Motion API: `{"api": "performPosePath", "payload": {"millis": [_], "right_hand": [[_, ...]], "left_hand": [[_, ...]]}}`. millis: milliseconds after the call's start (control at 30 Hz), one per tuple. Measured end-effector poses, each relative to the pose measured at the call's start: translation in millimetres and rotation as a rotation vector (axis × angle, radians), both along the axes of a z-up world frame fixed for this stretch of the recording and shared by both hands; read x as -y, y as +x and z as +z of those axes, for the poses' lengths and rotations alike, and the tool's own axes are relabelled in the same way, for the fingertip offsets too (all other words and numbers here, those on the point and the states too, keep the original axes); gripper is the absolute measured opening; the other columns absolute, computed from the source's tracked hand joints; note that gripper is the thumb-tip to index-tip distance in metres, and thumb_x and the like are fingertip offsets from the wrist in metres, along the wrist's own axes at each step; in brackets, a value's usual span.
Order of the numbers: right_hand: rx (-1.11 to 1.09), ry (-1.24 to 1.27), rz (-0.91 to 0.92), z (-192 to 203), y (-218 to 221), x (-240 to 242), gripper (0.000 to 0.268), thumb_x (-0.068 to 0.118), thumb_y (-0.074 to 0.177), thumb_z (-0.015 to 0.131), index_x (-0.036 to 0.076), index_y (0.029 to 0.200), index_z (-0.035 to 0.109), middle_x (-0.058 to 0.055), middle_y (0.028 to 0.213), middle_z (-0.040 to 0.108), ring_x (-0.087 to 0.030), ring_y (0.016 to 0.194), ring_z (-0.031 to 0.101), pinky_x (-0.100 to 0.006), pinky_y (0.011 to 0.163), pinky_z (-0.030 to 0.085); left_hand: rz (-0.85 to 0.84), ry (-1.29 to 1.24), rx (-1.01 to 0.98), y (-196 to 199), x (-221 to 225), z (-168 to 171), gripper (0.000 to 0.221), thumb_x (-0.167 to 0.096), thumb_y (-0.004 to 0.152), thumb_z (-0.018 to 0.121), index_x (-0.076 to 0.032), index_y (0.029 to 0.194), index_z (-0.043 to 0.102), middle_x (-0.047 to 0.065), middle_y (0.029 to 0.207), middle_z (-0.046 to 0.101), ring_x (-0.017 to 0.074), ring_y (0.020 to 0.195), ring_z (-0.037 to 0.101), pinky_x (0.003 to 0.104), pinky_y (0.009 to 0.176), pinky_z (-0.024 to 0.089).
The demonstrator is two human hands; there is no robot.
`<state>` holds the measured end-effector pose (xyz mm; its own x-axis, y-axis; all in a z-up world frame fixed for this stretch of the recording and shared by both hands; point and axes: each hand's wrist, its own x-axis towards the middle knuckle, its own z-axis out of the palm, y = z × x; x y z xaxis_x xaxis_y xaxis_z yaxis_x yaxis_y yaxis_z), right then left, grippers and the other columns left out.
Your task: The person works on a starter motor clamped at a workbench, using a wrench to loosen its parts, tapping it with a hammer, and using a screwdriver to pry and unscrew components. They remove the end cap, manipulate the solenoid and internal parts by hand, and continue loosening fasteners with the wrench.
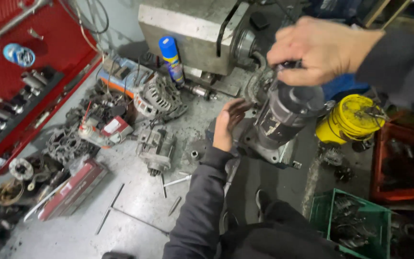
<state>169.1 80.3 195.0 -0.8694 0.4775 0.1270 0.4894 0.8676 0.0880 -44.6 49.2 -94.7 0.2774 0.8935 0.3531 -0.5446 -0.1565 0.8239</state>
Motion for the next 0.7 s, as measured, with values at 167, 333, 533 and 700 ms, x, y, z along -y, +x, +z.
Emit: {"api": "performPosePath", "payload": {"millis": [167, 333, 533, 700], "right_hand": [[0.167, 0.047, 0.022, -4, -17, 1, 0.035, 0.041, 0.088, 0.065, 0.008, 0.077, 0.067, -0.013, 0.068, 0.064, -0.036, 0.073, 0.066, -0.047, 0.066, 0.053], [0.148, 0.013, -0.401, 1, -32, 36, 0.044, 0.039, 0.097, 0.060, 0.004, 0.075, 0.073, -0.018, 0.056, 0.061, -0.038, 0.050, 0.061, -0.046, 0.052, 0.052], [0.188, 0.076, -0.591, -2, -34, 50, 0.047, 0.039, 0.106, 0.052, 0.004, 0.086, 0.076, -0.019, 0.055, 0.060, -0.035, 0.045, 0.060, -0.041, 0.043, 0.051], [0.093, 0.022, -0.132, 8, -19, 17, 0.044, 0.040, 0.096, 0.060, 0.004, 0.071, 0.068, -0.015, 0.059, 0.061, -0.036, 0.056, 0.062, -0.045, 0.052, 0.050]], "left_hand": [[-0.001, -0.061, 0.025, -9, 13, -18, 0.076, -0.063, 0.104, 0.042, 0.002, 0.142, 0.053, 0.016, 0.134, 0.066, 0.0266, 0.129, 0.061, 0.040, 0.112, 0.045], [0.090, 0.044, -0.071, -13, 17, -2, 0.067, -0.055, 0.106, 0.046, 0.004, 0.136, 0.057, 0.017, 0.128, 0.070, 0.0261, 0.123, 0.065, 0.038, 0.109, 0.048], [0.029, 0.294, -0.074, 12, 13, 90, 0.055, -0.033, 0.104, 0.064, 0.002, 0.144, 0.050, 0.012, 0.137, 0.063, 0.0218, 0.131, 0.060, 0.037, 0.117, 0.046], [-0.079, 0.318, -0.220, 34, 20, 135, 0.095, -0.034, 0.077, 0.091, 0.001, 0.151, 0.044, 0.014, 0.140, 0.061, 0.0231, 0.129, 0.061, 0.037, 0.113, 0.050]]}}
